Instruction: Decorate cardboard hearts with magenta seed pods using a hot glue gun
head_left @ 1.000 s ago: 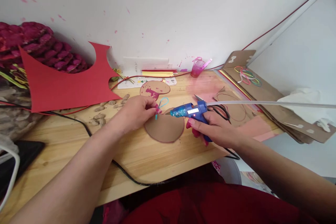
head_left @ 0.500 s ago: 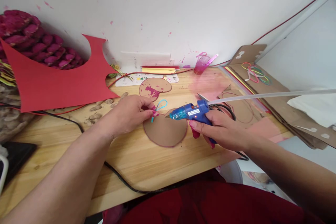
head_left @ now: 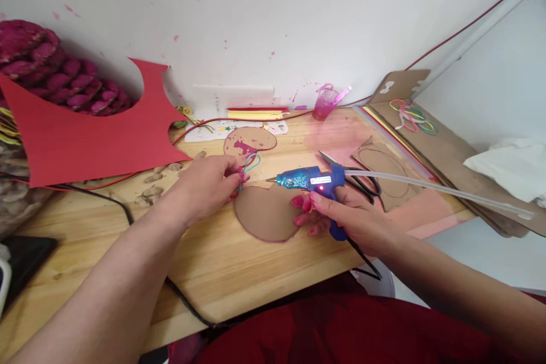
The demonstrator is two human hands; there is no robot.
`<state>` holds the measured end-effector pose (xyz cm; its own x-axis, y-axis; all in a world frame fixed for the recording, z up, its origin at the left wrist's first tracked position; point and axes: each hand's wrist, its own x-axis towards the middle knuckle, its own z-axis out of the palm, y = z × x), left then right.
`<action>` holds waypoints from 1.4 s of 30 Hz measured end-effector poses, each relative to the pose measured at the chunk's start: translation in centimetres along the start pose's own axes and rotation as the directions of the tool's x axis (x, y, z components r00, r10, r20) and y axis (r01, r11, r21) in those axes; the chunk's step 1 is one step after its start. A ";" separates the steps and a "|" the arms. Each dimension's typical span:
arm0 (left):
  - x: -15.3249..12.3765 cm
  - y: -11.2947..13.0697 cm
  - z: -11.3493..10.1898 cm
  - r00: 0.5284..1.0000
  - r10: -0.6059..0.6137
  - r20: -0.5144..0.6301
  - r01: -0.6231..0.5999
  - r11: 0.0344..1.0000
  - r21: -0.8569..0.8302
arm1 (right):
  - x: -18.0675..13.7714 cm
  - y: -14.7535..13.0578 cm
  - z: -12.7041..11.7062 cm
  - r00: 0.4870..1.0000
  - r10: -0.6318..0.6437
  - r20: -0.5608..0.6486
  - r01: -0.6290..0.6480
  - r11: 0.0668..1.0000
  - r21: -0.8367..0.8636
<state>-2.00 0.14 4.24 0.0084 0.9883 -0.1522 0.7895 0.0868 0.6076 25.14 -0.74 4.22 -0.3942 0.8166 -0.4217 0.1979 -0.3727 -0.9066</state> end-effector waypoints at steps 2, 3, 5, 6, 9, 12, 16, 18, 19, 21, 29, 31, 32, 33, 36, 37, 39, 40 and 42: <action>0.0 -0.2 0.2 0.999 -0.022 0.046 0.029 0.986 -0.165 | 0.0 0.4 0.4 1.000 0.009 0.002 -0.009 0.996 0.086; 0.0 -0.2 0.2 0.998 -0.019 0.066 0.034 0.972 -0.232 | 0.0 0.6 0.5 1.000 0.010 -0.002 -0.009 0.994 0.112; 0.0 -0.2 0.4 0.996 0.021 0.088 0.006 0.955 -0.296 | 0.1 0.9 0.6 1.000 0.001 -0.020 0.002 0.988 0.156; 0.0 -0.2 0.4 0.994 0.052 0.099 -0.020 0.954 -0.298 | 0.0 1.0 0.7 0.999 -0.007 -0.031 0.013 0.985 0.174; -0.2 0.1 0.5 0.985 0.111 0.135 -0.069 0.956 -0.285 | -0.3 1.3 1.0 0.997 -0.048 -0.064 0.062 0.971 0.230; -0.3 0.3 0.4 0.988 0.113 0.107 -0.068 0.933 -0.354 | -1.0 1.3 1.2 0.983 -0.126 -0.132 0.163 0.934 0.318; -0.1 0.6 0.4 0.994 0.071 -0.078 -0.105 0.748 -0.655 | -1.6 0.9 0.9 0.931 -0.228 -0.286 0.329 0.863 0.384; 0.2 0.7 0.4 0.988 0.021 -0.153 -0.140 0.546 -0.826 | -1.8 0.8 0.7 0.907 -0.249 -0.340 0.378 0.837 0.396; 0.4 0.7 0.4 0.986 0.001 -0.165 -0.150 0.428 -0.891 | -1.8 0.8 0.6 0.901 -0.247 -0.357 0.386 0.831 0.400; 0.6 0.5 0.5 0.993 -0.010 -0.116 -0.112 0.202 -0.973 | -1.8 0.9 0.6 0.903 -0.222 -0.367 0.372 0.833 0.410; 0.0 -0.3 0.1 0.980 0.023 -0.197 -0.192 -0.140 -0.971 | -1.7 2.0 0.8 0.930 -0.106 -0.353 0.250 0.885 0.393; -0.2 -0.1 0.0 0.982 0.051 -0.180 -0.170 -0.148 -0.974 | -1.6 2.2 0.7 0.932 -0.104 -0.348 0.242 0.891 0.384; -0.3 0.0 0.0 0.983 0.067 -0.168 -0.157 -0.156 -0.975 | -1.6 2.2 0.7 0.933 -0.103 -0.344 0.239 0.893 0.382; -0.4 0.1 0.0 0.984 0.086 -0.158 -0.142 -0.168 -0.976 | -1.6 2.2 0.7 0.934 -0.102 -0.343 0.237 0.894 0.381; -0.4 0.3 -0.2 0.977 0.164 -0.137 -0.102 -0.204 -0.974 | -1.6 2.2 0.7 0.934 -0.100 -0.344 0.234 0.898 0.373; -0.4 0.2 -0.3 0.972 0.192 -0.137 -0.095 -0.210 -0.973 | -1.6 2.2 0.7 0.933 -0.101 -0.345 0.234 0.899 0.369; -0.4 0.1 -0.6 0.959 0.251 -0.131 -0.079 -0.208 -0.975 | -1.6 2.1 0.8 0.933 -0.109 -0.344 0.240 0.899 0.366; -0.4 0.1 -0.8 0.951 0.284 -0.122 -0.067 -0.198 -0.978 | -1.6 2.0 0.8 0.934 -0.114 -0.339 0.242 0.899 0.365; -0.5 0.1 -1.0 0.936 0.336 -0.107 -0.057 -0.157 -0.986 | -1.7 1.8 0.8 0.936 -0.126 -0.327 0.248 0.897 0.365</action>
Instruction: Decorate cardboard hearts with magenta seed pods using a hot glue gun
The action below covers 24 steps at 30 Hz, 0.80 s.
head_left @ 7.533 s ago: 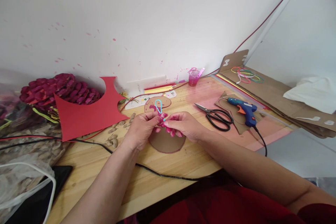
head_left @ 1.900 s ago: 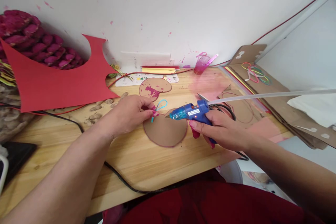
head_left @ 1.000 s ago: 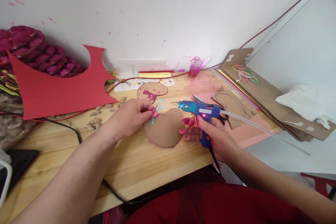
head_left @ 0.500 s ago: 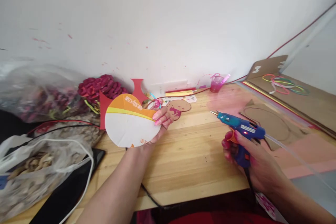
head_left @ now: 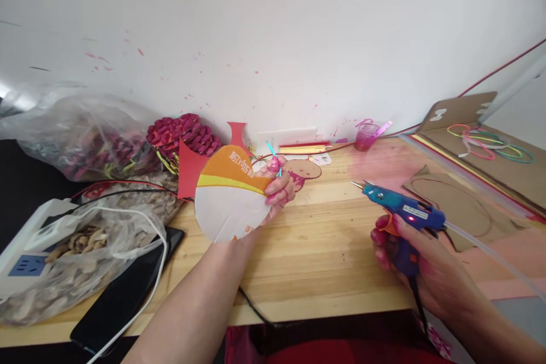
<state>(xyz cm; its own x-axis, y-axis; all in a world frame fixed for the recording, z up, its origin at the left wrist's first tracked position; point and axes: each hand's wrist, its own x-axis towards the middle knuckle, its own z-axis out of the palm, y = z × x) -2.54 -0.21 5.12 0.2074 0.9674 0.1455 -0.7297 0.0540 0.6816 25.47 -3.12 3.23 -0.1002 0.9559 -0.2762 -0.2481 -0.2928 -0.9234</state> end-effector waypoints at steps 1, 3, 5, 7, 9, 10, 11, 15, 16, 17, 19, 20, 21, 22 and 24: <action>0.0 0.0 0.1 1.000 -0.021 0.015 0.020 0.999 0.047 | 0.0 -0.1 0.0 1.000 -0.004 0.005 0.004 1.000 0.000; 0.1 -0.5 0.3 0.999 -0.046 -0.020 0.049 0.976 0.213 | 0.0 -0.3 0.0 1.000 -0.015 0.004 0.015 1.000 -0.001; 0.4 -1.5 0.5 0.993 -0.011 -0.116 0.067 0.871 0.487 | 0.0 -0.6 0.1 1.000 -0.025 -0.006 0.025 1.000 -0.004; 0.5 -2.7 0.7 0.980 0.097 -0.172 0.077 0.615 0.785 | -0.1 -0.9 0.1 1.000 -0.020 -0.006 0.020 1.000 -0.008; 0.6 -3.8 0.8 0.972 0.178 -0.155 0.104 0.266 0.958 | -0.1 -1.0 0.0 1.000 -0.008 0.007 0.008 1.000 -0.008; 0.6 -4.1 0.9 0.968 0.187 -0.168 0.144 0.136 0.980 | -0.1 -1.0 0.0 1.000 -0.005 0.016 0.005 1.000 -0.007; 0.6 -4.4 1.0 0.968 0.180 -0.177 0.172 0.045 0.984 | 0.0 -0.9 -0.1 1.000 -0.001 0.024 0.001 1.000 -0.006; 0.5 -4.4 1.1 0.967 0.151 -0.206 0.223 -0.108 0.969 | 0.0 -0.8 -0.2 0.999 0.026 0.042 -0.026 1.000 0.005; 0.5 -4.2 1.1 0.967 0.143 -0.211 0.229 -0.126 0.965 | 0.0 -0.8 -0.1 0.999 0.034 0.041 -0.034 0.999 0.002; 0.5 -4.1 1.1 0.966 0.136 -0.219 0.238 -0.139 0.961 | 0.0 -0.8 -0.1 0.998 0.040 0.039 -0.040 0.999 -0.004; 0.6 -3.9 1.0 0.964 0.125 -0.234 0.253 -0.160 0.954 | 0.0 -0.7 0.0 0.998 0.044 0.038 -0.044 0.999 -0.014; 0.6 -3.8 0.9 0.964 0.120 -0.237 0.255 -0.172 0.952 | 0.1 -0.7 0.0 0.998 0.044 0.040 -0.044 0.999 -0.017; 0.6 -3.8 0.9 0.965 0.117 -0.235 0.254 -0.187 0.949 | 0.1 -0.6 0.0 0.998 0.044 0.042 -0.043 0.999 -0.020; 0.6 -3.8 0.9 0.966 0.114 -0.231 0.250 -0.203 0.947 | 0.2 -0.6 0.0 0.998 0.043 0.045 -0.042 0.999 -0.025; 0.6 -3.9 0.9 0.968 0.110 -0.225 0.245 -0.236 0.940 | 0.3 -0.4 -0.1 0.998 0.041 0.044 -0.040 0.999 -0.032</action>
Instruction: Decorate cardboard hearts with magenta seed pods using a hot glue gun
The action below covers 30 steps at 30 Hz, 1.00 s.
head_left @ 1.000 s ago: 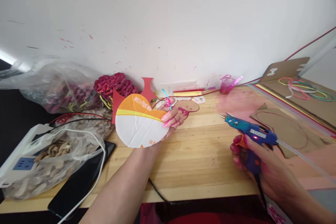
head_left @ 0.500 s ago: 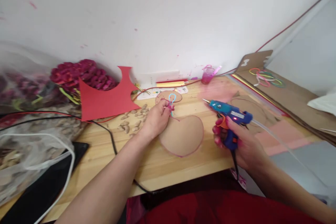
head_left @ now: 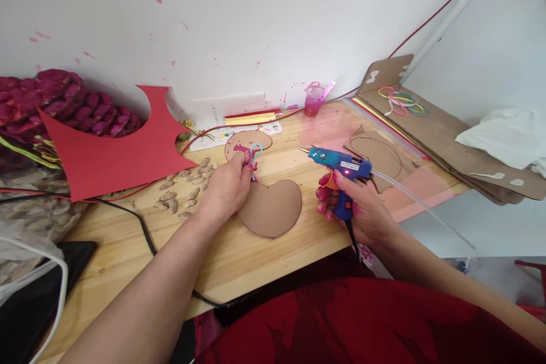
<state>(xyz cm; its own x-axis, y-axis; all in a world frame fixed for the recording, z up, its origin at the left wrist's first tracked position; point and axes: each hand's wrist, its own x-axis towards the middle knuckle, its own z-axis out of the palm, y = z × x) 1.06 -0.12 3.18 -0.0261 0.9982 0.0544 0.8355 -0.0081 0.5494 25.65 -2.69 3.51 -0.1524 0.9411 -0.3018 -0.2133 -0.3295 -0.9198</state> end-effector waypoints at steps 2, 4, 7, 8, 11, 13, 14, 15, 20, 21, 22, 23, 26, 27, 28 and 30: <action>-0.1 0.1 0.1 1.000 -0.004 0.002 0.004 1.000 0.020 | 0.0 0.1 -0.1 1.000 0.002 0.000 -0.002 1.000 0.002; -0.1 0.2 0.2 1.000 -0.003 0.003 0.003 1.000 0.024 | 0.0 0.2 0.0 1.000 0.004 0.004 -0.004 1.000 0.009; -0.1 0.2 0.4 1.000 0.000 0.005 0.000 1.000 0.027 | 0.0 0.2 0.1 1.000 -0.008 0.002 0.008 1.000 0.018; -0.1 0.2 0.4 1.000 0.002 0.004 -0.002 1.000 0.020 | 0.0 0.2 0.1 1.000 -0.011 0.003 0.011 1.000 0.020; -0.1 0.3 0.4 1.000 -0.007 -0.028 0.005 0.998 -0.060 | 0.0 0.2 0.1 1.000 -0.003 0.020 0.002 0.999 0.038; -0.1 0.3 0.2 0.997 -0.024 -0.072 0.014 0.991 -0.135 | 0.0 0.2 0.1 0.999 0.013 0.034 -0.015 0.998 0.058; -0.1 0.3 0.2 0.995 -0.034 -0.097 0.017 0.986 -0.168 | -0.1 0.2 0.1 0.999 0.017 0.037 -0.020 0.997 0.069; -0.1 0.3 0.1 0.992 -0.041 -0.122 0.016 0.980 -0.200 | -0.1 0.2 0.1 0.999 0.018 0.040 -0.022 0.997 0.081; 0.0 -0.1 -0.1 0.973 -0.071 -0.221 -0.012 0.935 -0.354 | -0.3 0.3 0.1 0.997 0.039 0.065 -0.048 0.989 0.143; 0.1 -0.2 0.0 0.967 -0.088 -0.240 -0.011 0.924 -0.382 | -0.3 0.4 0.2 0.997 0.044 0.066 -0.054 0.988 0.148; 0.1 -0.2 0.1 0.961 -0.108 -0.256 -0.009 0.909 -0.417 | -0.3 0.4 0.2 0.997 0.046 0.066 -0.056 0.987 0.151; 0.2 -0.3 0.2 0.956 -0.133 -0.262 -0.006 0.883 -0.469 | -0.2 0.4 0.3 0.997 0.048 0.064 -0.058 0.986 0.154; 0.4 0.0 0.5 0.953 -0.213 -0.214 -0.018 0.668 -0.744 | -0.2 0.4 0.4 0.993 0.084 0.081 -0.098 0.977 0.187; 0.4 0.2 0.4 0.957 -0.235 -0.169 -0.019 0.532 -0.847 | -0.2 0.3 0.5 0.990 0.104 0.097 -0.123 0.971 0.206; 0.4 0.4 0.3 0.965 -0.242 -0.101 -0.004 0.369 -0.930 | -0.2 0.3 0.6 0.985 0.127 0.120 -0.151 0.962 0.229; 0.3 0.8 -0.1 0.979 -0.198 0.053 0.064 0.049 -0.997 | -0.2 0.4 1.0 0.969 0.161 0.188 -0.209 0.940 0.271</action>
<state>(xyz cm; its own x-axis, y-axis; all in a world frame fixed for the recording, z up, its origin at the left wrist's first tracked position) 1.66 0.16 3.66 -0.1620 0.9818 -0.0995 -0.5079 0.0035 0.8614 24.69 -3.09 3.49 -0.3638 0.8444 -0.3933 -0.4297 -0.5267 -0.7334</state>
